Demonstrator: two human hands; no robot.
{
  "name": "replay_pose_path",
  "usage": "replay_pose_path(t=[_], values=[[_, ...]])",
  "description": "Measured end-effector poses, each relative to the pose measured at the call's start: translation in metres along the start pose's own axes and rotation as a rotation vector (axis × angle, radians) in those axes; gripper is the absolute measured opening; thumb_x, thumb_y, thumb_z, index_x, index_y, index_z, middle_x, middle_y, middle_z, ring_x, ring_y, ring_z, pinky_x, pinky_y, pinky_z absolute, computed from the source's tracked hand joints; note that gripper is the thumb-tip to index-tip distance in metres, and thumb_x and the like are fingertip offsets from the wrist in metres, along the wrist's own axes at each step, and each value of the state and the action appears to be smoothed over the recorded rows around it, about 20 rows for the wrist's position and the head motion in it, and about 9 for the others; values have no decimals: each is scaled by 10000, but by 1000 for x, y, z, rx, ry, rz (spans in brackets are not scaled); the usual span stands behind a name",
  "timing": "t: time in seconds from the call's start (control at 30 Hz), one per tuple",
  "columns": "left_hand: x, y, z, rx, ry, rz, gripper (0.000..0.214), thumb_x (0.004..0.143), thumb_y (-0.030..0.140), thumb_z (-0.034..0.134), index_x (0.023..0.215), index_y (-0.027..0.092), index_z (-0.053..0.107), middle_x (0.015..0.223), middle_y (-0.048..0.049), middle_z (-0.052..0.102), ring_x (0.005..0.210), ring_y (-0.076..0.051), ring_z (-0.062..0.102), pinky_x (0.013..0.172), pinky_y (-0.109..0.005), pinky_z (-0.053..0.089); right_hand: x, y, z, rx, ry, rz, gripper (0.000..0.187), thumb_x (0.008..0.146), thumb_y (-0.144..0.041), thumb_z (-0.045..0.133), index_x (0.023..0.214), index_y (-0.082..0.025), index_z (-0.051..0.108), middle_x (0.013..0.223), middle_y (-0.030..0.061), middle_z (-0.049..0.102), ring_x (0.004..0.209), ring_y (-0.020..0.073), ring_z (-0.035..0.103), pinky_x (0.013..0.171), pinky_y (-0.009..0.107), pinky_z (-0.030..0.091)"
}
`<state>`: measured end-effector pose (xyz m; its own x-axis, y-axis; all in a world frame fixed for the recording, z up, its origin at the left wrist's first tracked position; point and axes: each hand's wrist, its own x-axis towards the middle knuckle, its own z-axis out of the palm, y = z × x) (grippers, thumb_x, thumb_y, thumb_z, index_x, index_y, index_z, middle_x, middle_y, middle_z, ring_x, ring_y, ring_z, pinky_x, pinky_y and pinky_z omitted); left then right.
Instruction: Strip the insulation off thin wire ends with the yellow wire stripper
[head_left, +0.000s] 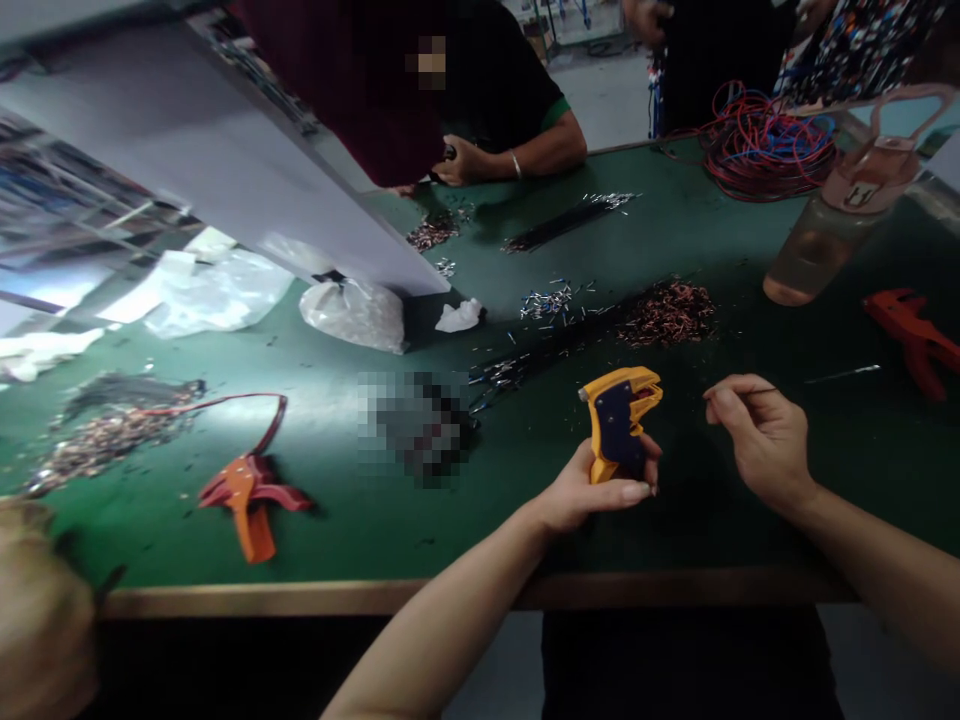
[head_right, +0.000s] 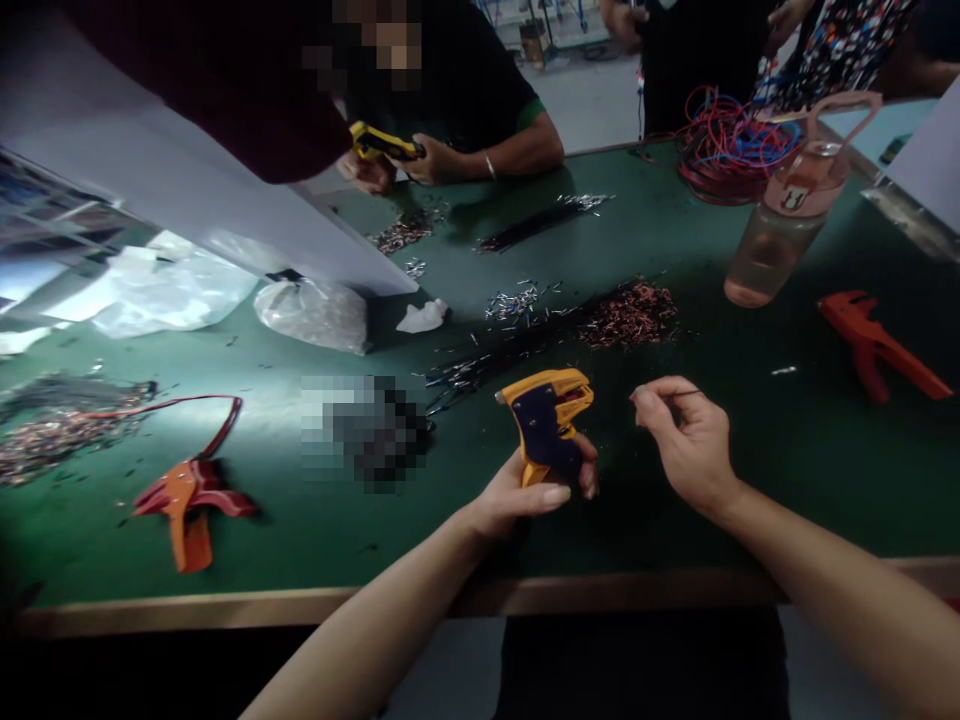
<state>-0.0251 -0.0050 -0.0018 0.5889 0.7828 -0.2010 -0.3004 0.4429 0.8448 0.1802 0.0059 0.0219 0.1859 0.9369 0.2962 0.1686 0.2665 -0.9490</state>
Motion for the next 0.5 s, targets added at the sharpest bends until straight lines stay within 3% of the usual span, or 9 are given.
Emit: replay_pose_path(t=[0.17,0.5], values=[[-1,-5,-2,-36,-62,5,506,643,377,888,1054,158,692,804,-35,669,757,-177,638,764,-340,503,6,7,4,123,10,117,318,846,-517,712,753,-216,668,581,-21,621,533,126,565,523,268,475],[-2,0,0,-62,-99,-29,498,648,376,884,1048,142,703,827,-68,709,763,-197,669,756,-347,523,9,19,5,249,-32,196,319,859,-507,703,739,-217,645,597,-32,577,571,122,523,596,285,464]])
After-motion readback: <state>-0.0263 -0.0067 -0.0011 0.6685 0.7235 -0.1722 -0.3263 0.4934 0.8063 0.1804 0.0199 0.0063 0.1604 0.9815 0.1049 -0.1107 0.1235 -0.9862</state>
